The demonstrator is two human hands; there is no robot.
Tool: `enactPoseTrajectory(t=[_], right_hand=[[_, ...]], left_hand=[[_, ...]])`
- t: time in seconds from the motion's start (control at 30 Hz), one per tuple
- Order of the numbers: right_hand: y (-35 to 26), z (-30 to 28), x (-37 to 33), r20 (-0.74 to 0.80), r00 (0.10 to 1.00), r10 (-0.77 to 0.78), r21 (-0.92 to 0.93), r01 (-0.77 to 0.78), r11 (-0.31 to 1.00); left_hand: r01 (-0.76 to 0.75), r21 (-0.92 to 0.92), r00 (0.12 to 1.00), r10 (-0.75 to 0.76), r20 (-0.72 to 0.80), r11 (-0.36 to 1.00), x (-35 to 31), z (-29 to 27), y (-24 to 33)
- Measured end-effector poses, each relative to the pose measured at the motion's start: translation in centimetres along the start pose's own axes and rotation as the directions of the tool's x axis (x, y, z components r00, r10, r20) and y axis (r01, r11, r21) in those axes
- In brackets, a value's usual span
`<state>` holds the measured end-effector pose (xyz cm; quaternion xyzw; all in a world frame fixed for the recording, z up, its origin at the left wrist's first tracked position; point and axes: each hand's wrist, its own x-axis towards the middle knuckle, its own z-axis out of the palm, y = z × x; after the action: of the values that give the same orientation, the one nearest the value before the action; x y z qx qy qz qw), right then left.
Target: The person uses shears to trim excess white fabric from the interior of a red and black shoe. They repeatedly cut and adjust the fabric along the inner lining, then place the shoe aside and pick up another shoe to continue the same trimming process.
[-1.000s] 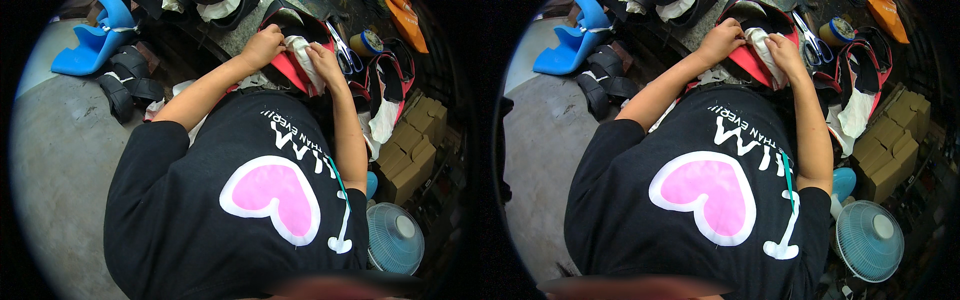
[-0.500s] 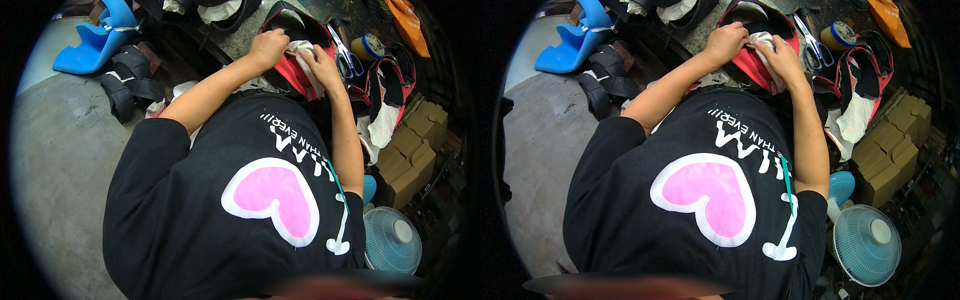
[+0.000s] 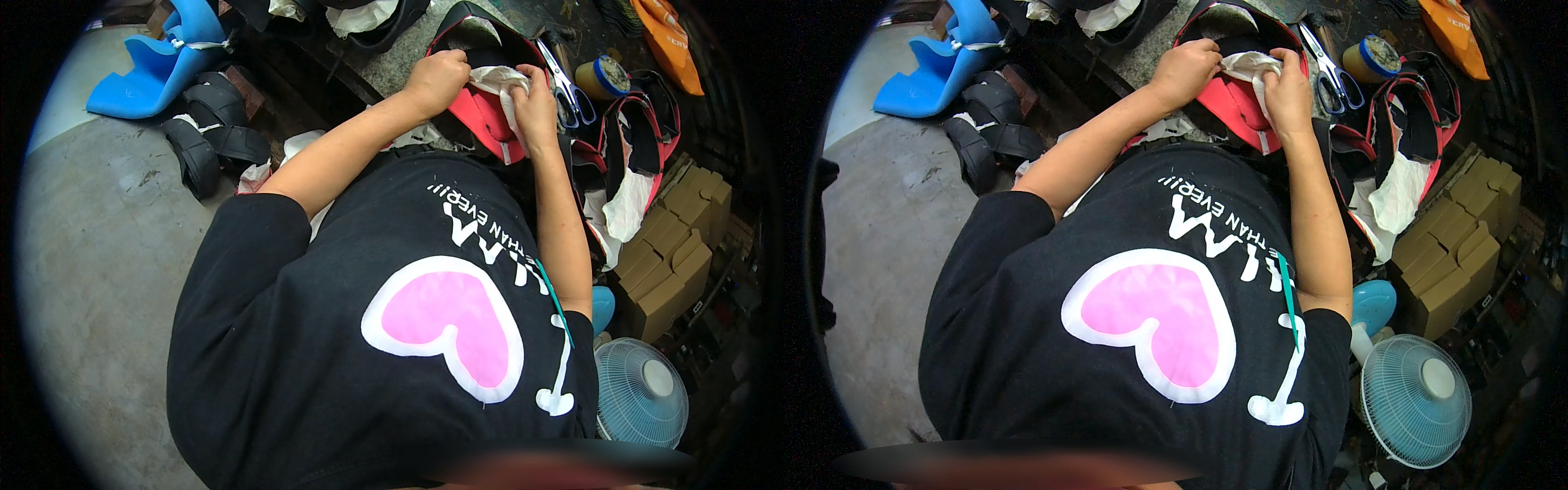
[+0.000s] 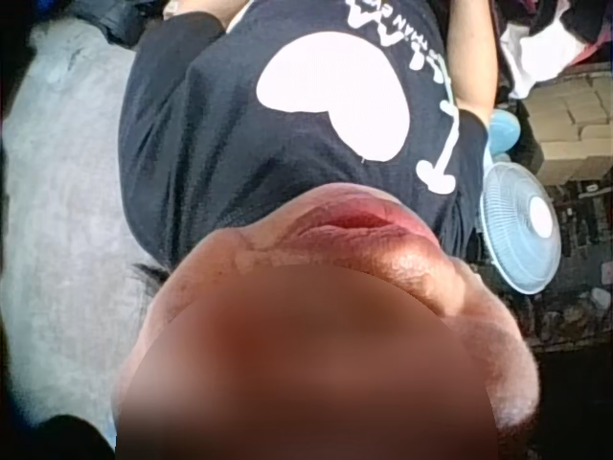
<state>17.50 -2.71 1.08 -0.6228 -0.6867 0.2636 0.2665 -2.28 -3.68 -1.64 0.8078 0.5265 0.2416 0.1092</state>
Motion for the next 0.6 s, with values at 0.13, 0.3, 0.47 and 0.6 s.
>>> enactPoseTrajectory(t=[0.13, 0.3, 0.47, 0.6], right_hand=[[0.3, 0.0, 0.2, 0.017, 0.999, 0.028, -0.030, -0.028, 0.999], [0.6, -0.2, 0.4, 0.010, 0.995, 0.095, 0.014, -0.095, 0.995], [0.5, -0.6, 0.5, 0.033, 0.993, 0.116, 0.057, -0.118, 0.991], [0.0, -0.7, 0.6, 0.156, 0.980, 0.122, -0.117, -0.104, 0.988]], left_hand=[[0.006, 0.044, 0.998, -0.008, 0.056, 0.999, 0.0, -0.1, -0.5], [-0.063, -0.163, 0.996, 0.053, -0.067, 0.985, -0.5, -0.5, -1.4], [0.250, -0.673, 0.956, -0.289, 0.056, 0.696, -0.7, -1.1, -2.2], [0.057, -0.277, 0.998, -0.055, 0.014, 0.959, 0.0, -1.7, -1.4]])
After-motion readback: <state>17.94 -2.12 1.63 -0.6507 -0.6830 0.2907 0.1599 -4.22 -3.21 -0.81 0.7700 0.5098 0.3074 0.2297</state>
